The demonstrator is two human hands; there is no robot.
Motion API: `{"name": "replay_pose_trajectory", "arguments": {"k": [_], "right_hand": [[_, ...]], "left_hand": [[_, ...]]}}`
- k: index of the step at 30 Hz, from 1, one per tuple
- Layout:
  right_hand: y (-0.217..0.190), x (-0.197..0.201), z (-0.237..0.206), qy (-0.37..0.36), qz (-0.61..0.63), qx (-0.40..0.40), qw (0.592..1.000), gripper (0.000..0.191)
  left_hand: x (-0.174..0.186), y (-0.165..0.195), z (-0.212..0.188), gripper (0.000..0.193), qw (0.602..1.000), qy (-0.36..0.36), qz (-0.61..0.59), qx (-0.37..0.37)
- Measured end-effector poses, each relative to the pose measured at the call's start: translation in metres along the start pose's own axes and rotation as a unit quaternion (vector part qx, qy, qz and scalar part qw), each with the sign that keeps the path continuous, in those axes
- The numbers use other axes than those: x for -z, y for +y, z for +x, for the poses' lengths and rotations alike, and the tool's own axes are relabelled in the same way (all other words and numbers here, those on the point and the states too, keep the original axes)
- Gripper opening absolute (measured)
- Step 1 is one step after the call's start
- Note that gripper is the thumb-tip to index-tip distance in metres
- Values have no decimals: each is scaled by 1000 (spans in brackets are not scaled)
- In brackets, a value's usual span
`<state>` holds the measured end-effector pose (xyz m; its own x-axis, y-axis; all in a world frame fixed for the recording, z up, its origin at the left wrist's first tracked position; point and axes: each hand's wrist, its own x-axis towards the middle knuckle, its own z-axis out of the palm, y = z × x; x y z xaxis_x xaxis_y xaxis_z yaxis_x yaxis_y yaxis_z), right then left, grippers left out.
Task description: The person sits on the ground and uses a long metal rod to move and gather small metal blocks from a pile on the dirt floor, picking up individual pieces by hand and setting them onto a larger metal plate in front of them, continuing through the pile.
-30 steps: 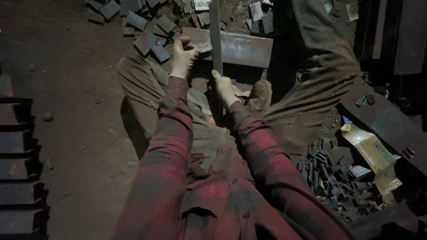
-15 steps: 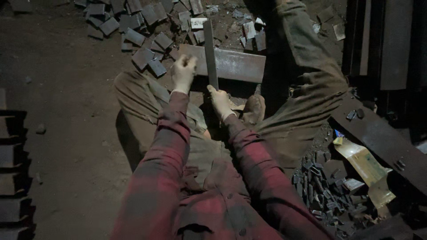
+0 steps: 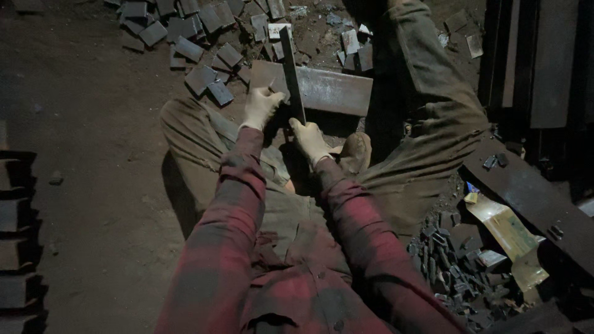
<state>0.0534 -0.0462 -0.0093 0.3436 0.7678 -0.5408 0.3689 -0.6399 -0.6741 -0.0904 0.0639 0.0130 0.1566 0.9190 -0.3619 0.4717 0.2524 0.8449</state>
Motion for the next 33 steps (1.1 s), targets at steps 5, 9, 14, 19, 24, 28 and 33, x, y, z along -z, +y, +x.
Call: {"name": "replay_pose_trajectory", "arguments": {"k": [5, 9, 14, 19, 24, 28, 33], "right_hand": [[6, -4, 1, 7, 15, -27, 1000, 61], [6, -9, 0, 10, 68, -31, 997, 61], [0, -6, -4, 3, 45, -74, 996, 58], [-8, -2, -5, -14, 78, -64, 995, 53], [-16, 0, -5, -57, 205, -84, 973, 43], [-24, 7, -12, -60, 253, -22, 965, 42], [-29, 17, -25, -58, 250, -5, 966, 39]], "left_hand": [[-16, -3, 1, 50, 999, -38, 13, -9], [-18, -5, -3, 50, 988, 48, 79, -127], [1, 9, -9, 47, 974, 154, 160, -43], [0, 21, -11, 106, 913, 80, 393, -71], [-12, 13, -7, 90, 882, 122, 403, -213], [-22, 15, -6, 47, 869, 101, 409, -260], [-33, 21, -18, 28, 923, 151, 192, -298]]}}
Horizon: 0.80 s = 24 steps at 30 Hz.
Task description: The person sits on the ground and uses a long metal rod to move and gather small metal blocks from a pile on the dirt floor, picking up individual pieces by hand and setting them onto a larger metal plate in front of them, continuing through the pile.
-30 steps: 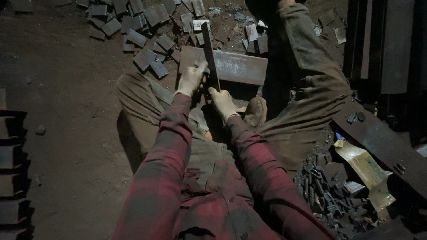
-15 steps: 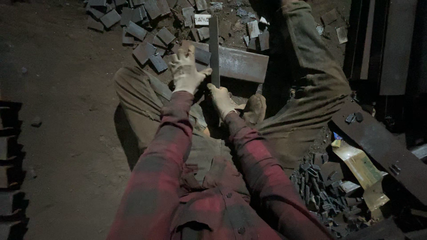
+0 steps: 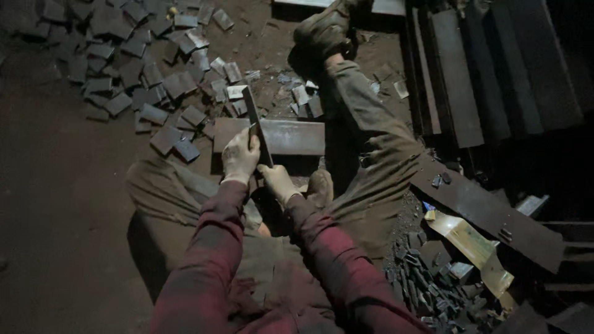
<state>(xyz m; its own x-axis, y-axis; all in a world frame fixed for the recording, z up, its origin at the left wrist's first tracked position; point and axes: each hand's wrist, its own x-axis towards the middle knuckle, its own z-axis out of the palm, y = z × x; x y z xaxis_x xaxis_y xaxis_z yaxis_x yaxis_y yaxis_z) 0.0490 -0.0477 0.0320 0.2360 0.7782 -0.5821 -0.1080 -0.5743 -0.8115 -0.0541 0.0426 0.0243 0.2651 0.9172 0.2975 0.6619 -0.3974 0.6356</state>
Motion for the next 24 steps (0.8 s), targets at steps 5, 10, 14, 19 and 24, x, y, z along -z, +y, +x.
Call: {"name": "replay_pose_trajectory", "arguments": {"k": [5, 10, 14, 19, 24], "right_hand": [[3, -2, -1, 18, -62, -12, 998, 42], [7, -2, 6, 76, -203, 33, 976, 40], [3, 2, -2, 45, -173, 35, 983, 37], [-12, 6, -19, -8, -44, 8, 999, 27], [2, 8, -4, 18, -96, 32, 995, 37]], "left_hand": [[15, 4, -6, 27, 999, -4, 22, 23], [18, 10, 1, 27, 968, -96, 231, -6], [22, 21, 6, 34, 964, -120, 234, 33], [38, 17, 6, 46, 954, -214, 122, 169], [32, -7, 4, 49, 961, -120, -71, 240]]}}
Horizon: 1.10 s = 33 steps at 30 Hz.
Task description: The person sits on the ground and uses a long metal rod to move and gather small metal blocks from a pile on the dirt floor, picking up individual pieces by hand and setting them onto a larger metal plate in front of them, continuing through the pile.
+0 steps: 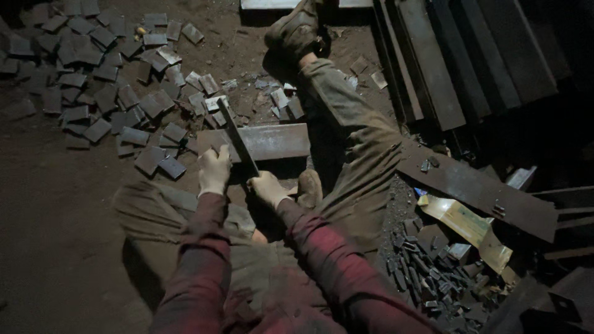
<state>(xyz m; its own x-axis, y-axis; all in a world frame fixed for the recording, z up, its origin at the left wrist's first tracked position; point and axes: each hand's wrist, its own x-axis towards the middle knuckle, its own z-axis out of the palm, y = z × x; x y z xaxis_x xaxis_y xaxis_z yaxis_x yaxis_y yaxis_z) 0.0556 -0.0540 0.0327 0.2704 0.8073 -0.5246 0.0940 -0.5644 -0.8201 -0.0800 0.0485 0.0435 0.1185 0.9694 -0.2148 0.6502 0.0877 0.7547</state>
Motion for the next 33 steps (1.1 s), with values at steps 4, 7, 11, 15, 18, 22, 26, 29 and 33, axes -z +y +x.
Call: {"name": "replay_pose_trajectory", "arguments": {"k": [4, 7, 11, 15, 18, 22, 26, 29, 33], "right_hand": [[13, -10, 12, 56, -56, 62, 995, 54], [11, -15, 14, 20, 40, 12, 999, 75], [-13, -10, 9, 99, 31, 128, 986, 64], [-7, -7, 14, 169, 14, 435, 884, 43], [16, -12, 21, 165, -68, 364, 914, 23], [29, -11, 27, 111, -373, 322, 863, 40], [15, -2, 26, 102, -147, 314, 932, 35], [8, -5, 23, 141, -92, 402, 900, 38], [10, -13, 21, 129, -247, 319, 906, 54]], "left_hand": [[-6, -23, 8, 25, 941, -9, 216, -261], [-8, -32, 5, 37, 941, 48, 182, -280], [-12, -34, 5, 25, 972, 26, 169, -159], [-9, -28, 7, 35, 967, 35, 164, -193], [-5, -23, 8, 48, 987, 13, 108, -117], [-6, -18, 14, 46, 982, -6, 139, -128], [-13, -27, 19, 43, 974, 82, 145, -153], [-16, -37, 18, 43, 979, -53, 158, -121], [-16, -36, 20, 36, 922, 121, 224, -293]]}}
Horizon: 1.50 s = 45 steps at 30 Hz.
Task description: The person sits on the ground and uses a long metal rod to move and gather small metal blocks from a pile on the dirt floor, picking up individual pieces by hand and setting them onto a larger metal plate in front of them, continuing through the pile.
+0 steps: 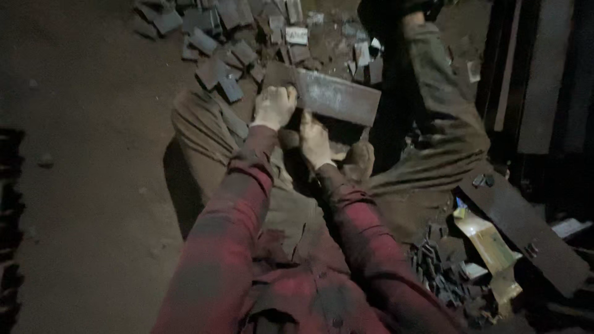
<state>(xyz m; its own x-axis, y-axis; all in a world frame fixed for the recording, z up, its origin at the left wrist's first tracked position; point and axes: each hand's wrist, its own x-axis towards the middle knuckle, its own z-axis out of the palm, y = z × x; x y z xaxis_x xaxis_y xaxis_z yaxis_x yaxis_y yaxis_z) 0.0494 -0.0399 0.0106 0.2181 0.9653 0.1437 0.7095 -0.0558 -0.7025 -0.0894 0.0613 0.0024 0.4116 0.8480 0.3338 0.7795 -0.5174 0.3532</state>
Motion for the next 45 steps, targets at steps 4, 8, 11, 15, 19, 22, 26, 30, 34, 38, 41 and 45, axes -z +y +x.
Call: {"name": "replay_pose_trajectory", "arguments": {"k": [4, 8, 11, 15, 19, 22, 26, 30, 34, 38, 41, 45], "right_hand": [[1, 3, 7, -29, 107, -188, 976, 61], [4, 10, 13, 78, 231, -10, 970, 51], [8, 5, 7, 39, 138, 29, 989, 51], [16, -4, 0, -117, -5, -57, 991, 52], [16, 3, 4, 1, 259, -36, 965, 58], [4, 9, 8, 41, 278, 73, 957, 67], [-19, 13, 11, -60, 251, -189, 947, 67], [-18, 10, 16, -43, 407, -307, 859, 62], [-4, 1, 15, -10, 364, -98, 926, 63], [-8, -5, 2, -124, 249, -234, 932, 66], [-22, 6, -2, -103, 348, -360, 859, 66], [-55, 59, 12, -15, 428, -333, 840, 69]], "left_hand": [[1, 4, 8, 46, 984, -80, -77, 138], [4, 2, 2, 36, 988, -103, -97, 63], [9, -3, -2, 27, 996, 36, 20, -81], [13, -7, 6, 41, 974, -153, -96, 132], [7, -7, 6, 40, 981, -103, -108, 124], [3, -9, -2, 34, 998, -37, -50, 17], [6, -10, -3, 26, 998, -53, 21, -35], [9, -9, 2, 30, 975, -163, -98, 116], [5, -6, 0, 30, 995, -91, -44, 15], [11, -9, -1, 34, 987, -131, -76, 53], [24, -9, 7, 49, 960, -192, -92, 184], [35, 13, 32, 49, 978, -104, -134, 120]]}}
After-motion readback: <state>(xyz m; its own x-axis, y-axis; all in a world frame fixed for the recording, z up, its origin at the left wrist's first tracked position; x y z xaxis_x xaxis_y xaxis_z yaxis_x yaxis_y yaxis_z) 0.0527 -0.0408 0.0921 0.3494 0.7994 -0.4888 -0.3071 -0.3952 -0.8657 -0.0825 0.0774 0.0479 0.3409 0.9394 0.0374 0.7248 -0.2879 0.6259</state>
